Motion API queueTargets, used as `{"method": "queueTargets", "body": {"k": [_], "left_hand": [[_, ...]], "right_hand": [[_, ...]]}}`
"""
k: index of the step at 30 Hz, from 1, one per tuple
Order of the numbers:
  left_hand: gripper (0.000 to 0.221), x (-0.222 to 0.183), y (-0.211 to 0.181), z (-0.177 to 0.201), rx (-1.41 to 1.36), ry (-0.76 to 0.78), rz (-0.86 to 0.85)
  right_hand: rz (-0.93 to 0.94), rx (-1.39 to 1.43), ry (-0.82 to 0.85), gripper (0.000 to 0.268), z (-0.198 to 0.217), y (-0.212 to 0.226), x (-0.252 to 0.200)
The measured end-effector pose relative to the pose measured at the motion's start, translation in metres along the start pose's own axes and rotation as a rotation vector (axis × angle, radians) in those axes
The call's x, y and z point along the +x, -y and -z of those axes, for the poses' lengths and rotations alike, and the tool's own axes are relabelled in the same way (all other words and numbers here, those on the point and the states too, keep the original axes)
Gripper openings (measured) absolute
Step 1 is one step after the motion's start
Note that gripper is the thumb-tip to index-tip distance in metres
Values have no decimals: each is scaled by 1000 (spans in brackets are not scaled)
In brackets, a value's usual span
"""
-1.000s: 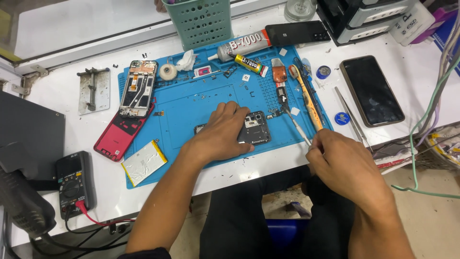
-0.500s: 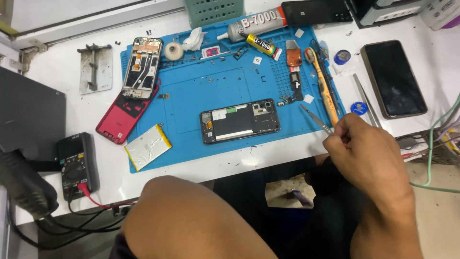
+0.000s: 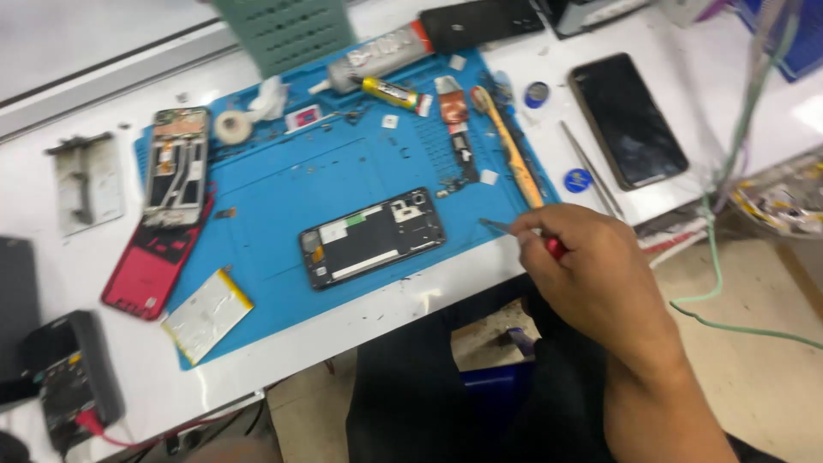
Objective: Finalizing the assembly of a mobile phone by positioning internal components with tweezers and securing them with a screwdriver.
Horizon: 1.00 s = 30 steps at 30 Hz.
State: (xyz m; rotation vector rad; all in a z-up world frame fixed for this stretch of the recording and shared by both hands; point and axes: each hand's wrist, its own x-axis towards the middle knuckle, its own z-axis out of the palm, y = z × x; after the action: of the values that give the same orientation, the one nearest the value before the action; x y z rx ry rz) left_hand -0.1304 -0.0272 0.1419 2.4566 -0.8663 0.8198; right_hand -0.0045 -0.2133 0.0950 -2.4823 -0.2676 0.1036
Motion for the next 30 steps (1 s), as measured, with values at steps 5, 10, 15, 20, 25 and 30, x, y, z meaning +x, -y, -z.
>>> {"method": "queueTargets", "body": {"k": [5,10,15,20,25,30], "left_hand": [[20,-19,115,-13,83,-85,53],[59,-10,174,-52,-65,517,490],[86,-16,175,-79,-82,590,484],[78,-31,172,-86,-57,489,392],[78,-31,170,-87,-59,464,412],[80,-31,171,-87,-56,473,421]], "right_hand": [[-18,153,57,10,-10,8,4],[389,40,-97,13,-21,-14,14],[329,229,-252,23,-38,-5,22],[611,268,-359,21,-45,2,21],[658,210,-351,25,-54,3,23],[651,260,-332,26,-59,3,27]]}}
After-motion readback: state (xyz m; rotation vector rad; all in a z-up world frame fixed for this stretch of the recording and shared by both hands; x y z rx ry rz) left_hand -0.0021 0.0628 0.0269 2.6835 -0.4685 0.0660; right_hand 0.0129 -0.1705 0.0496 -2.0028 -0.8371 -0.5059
